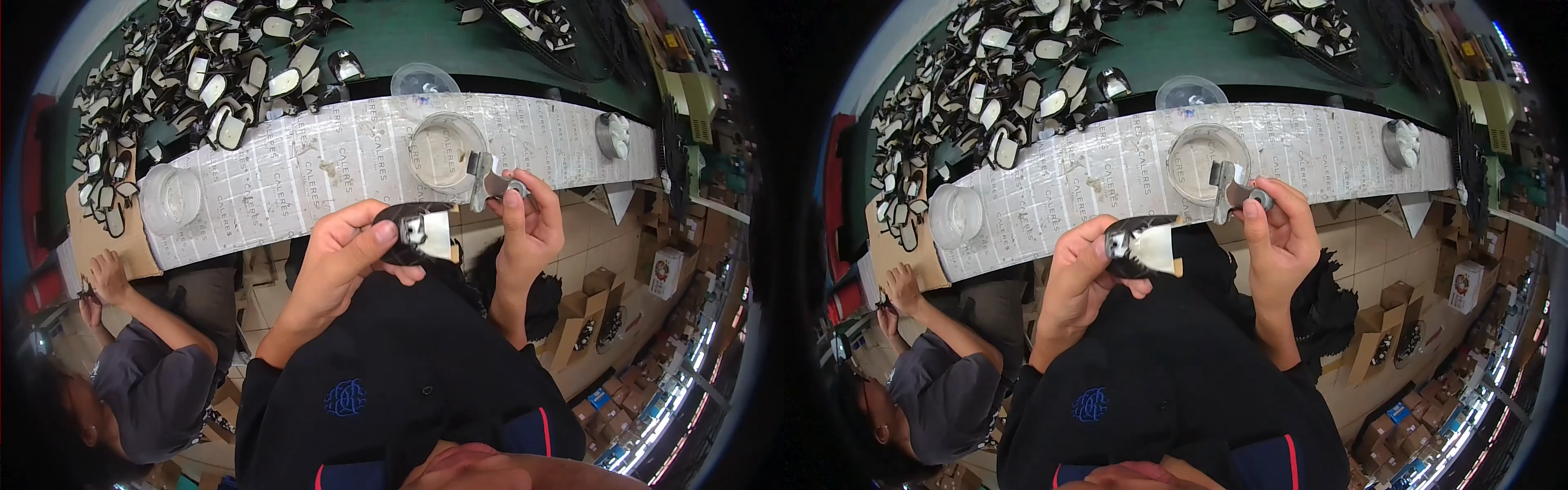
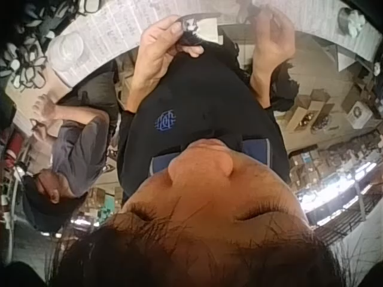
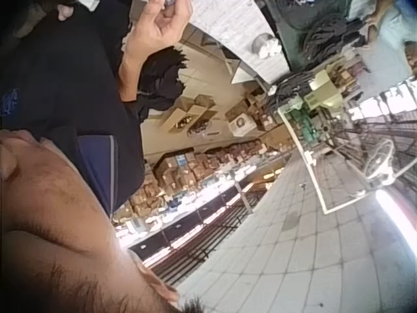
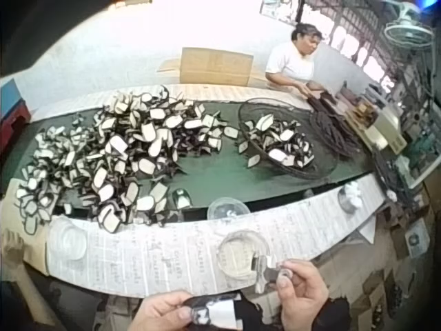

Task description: Applying adhesive and assembling small components of shoes at a manufacturing workbench.

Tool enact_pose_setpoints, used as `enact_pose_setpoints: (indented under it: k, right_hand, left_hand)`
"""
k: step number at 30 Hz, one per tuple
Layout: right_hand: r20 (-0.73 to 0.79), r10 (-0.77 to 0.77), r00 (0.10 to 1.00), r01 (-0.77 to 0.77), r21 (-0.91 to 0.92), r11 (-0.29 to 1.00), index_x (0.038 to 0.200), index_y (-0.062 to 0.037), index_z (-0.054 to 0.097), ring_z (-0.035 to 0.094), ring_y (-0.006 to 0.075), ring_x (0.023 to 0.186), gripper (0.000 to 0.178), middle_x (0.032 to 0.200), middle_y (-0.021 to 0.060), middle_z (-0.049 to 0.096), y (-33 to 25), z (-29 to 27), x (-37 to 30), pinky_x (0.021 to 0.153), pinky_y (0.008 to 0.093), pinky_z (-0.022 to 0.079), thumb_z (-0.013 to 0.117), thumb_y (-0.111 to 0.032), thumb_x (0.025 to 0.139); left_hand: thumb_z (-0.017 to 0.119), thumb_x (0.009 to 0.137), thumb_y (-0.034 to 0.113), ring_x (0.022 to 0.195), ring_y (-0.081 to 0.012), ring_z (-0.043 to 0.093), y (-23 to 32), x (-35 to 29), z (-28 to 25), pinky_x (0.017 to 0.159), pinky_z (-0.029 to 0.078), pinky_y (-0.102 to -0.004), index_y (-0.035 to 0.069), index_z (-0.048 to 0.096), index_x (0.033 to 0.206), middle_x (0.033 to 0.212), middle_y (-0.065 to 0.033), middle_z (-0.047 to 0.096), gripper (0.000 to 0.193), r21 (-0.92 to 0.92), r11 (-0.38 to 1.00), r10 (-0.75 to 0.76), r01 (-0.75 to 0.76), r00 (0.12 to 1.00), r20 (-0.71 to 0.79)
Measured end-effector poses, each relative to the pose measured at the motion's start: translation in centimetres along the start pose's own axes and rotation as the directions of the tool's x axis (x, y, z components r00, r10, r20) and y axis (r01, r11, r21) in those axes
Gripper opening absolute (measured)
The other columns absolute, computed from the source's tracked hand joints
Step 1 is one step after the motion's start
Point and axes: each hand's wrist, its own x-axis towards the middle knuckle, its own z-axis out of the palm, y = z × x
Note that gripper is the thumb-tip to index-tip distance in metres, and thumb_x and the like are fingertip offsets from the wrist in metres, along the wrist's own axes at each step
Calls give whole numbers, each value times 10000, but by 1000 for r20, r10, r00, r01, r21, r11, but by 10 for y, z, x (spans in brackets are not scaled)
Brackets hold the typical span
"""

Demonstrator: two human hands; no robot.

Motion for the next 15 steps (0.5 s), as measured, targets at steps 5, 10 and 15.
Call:
enact_pose_setpoints:
  k: [5, 10, 15]
  right_hand:
    - [1, -15, 1000, 15, -36, 999, 1140, 78, 577, 624, 184, 980, 258, 1170, 166, 562, -4, -2, 1, 779, 286, 597, 621, 58, 887]
    - [22, -124, 992, 125, -50, 991, 1140, 75, 580, 612, 192, 1006, 264, 1169, 173, 562, -8, -3, 1, 795, 306, 599, 623, 66, 880]
    - [13, -108, 994, 109, -43, 993, 1142, 77, 579, 612, 202, 1007, 264, 1170, 174, 561, -7, -2, 0, 805, 312, 599, 619, 70, 880]
  left_hand:
    - [536, 995, 210, 751, -201, 696, -2, 6, -2, 691, 574, -295, -48, 603, 1046, 927, -139, 685, 271, 57, 998, 39, -32, 991, -130]
    - [534, 996, 217, 730, -202, 695, -1, 7, -5, 671, 575, -291, -47, 607, 1033, 912, -131, 681, 276, 61, 997, 57, -48, 986, -155]
    - [549, 988, 225, 690, -197, 692, 0, 7, -5, 631, 573, -274, -38, 612, 1022, 870, -102, 669, 272, 16, 1000, -1, 3, 988, -153]
